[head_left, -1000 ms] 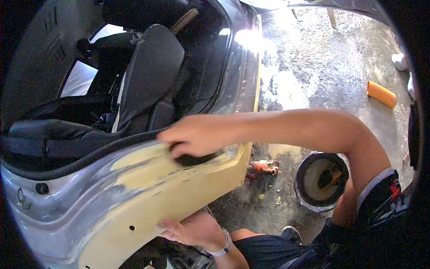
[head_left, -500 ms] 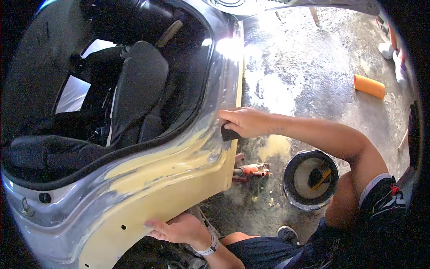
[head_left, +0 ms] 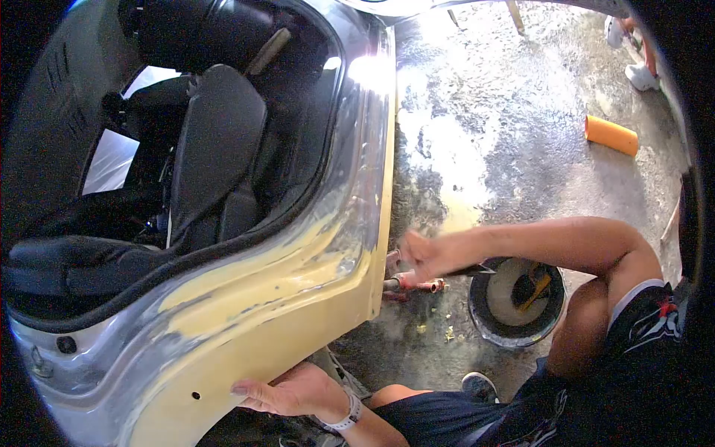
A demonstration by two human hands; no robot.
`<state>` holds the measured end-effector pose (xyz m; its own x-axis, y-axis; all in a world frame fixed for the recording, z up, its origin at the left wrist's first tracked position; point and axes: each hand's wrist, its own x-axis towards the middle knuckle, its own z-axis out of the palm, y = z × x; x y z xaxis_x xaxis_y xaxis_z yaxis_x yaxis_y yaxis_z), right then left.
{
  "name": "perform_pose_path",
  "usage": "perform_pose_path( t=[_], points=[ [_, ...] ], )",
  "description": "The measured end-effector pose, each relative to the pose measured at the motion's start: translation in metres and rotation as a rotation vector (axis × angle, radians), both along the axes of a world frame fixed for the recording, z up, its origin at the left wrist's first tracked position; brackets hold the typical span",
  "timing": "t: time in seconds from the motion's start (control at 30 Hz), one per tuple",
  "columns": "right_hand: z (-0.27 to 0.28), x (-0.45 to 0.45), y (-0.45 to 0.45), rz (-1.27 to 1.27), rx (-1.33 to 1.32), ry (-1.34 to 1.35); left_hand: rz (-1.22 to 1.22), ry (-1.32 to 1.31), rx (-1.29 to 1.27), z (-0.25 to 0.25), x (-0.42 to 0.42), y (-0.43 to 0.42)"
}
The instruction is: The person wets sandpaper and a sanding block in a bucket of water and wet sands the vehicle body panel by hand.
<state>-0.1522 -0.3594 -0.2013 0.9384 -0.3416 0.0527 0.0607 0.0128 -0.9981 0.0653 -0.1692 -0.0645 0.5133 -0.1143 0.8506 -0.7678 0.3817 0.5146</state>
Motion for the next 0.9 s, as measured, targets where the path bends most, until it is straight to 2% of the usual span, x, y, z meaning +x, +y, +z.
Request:
perform_pose_path(
  t=[0.03,0.1,0.13,0.23,0.33,0.4,0.43,0.5,0.6,0.67,0.77,0.8,0.83,0.9],
  points=[
    [-0.007,-0.004,0.006,0.145,-0.069,0.032,0.018,-0.001,-0.001,0.002,-0.006,-0.003],
    [-0.010,-0.019,0.023,0.516,-0.122,0.270,-0.050,0.072,-0.074,0.009,-0.021,-0.009],
    [-0.027,-0.022,0.033,0.692,-0.133,0.339,-0.048,0.079,-0.071,0.011,-0.028,-0.011],
    [-0.093,-0.039,0.068,1.112,-0.106,0.526,-0.251,0.202,-0.236,0.011,-0.043,-0.015],
    [-0.120,-0.071,0.086,0.748,-0.119,0.984,-0.273,0.194,-0.235,0.003,-0.045,-0.015],
    [-0.124,-0.076,0.079,0.505,-0.050,1.195,-0.256,0.198,-0.213,-0.002,-0.045,-0.017],
    [-0.127,-0.079,0.077,0.405,-0.032,1.258,-0.241,0.196,-0.198,-0.004,-0.045,-0.017],
    [-0.148,-0.076,0.078,0.383,-0.113,1.282,-0.203,0.178,-0.162,-0.010,-0.045,-0.018],
    [-0.199,-0.064,0.095,0.588,-0.483,1.130,-0.128,0.130,-0.104,-0.018,-0.043,-0.018],
    [-0.241,-0.056,0.118,0.751,-0.915,0.912,-0.100,0.131,-0.069,-0.025,-0.040,-0.020],
    [-0.304,-0.060,0.141,0.761,-1.539,0.608,0.197,-0.148,0.071,-0.041,-0.032,-0.022],
    [-0.315,-0.065,0.141,0.711,-1.619,0.551,0.175,-0.103,0.141,-0.045,-0.029,-0.023],
    [-0.320,-0.075,0.140,0.656,-1.617,0.527,0.526,-0.395,0.199,-0.050,-0.027,-0.026],
    [-0.288,-0.092,0.122,0.418,-1.389,0.479,0.762,-0.551,0.291,-0.054,-0.025,-0.027]
  ],
)
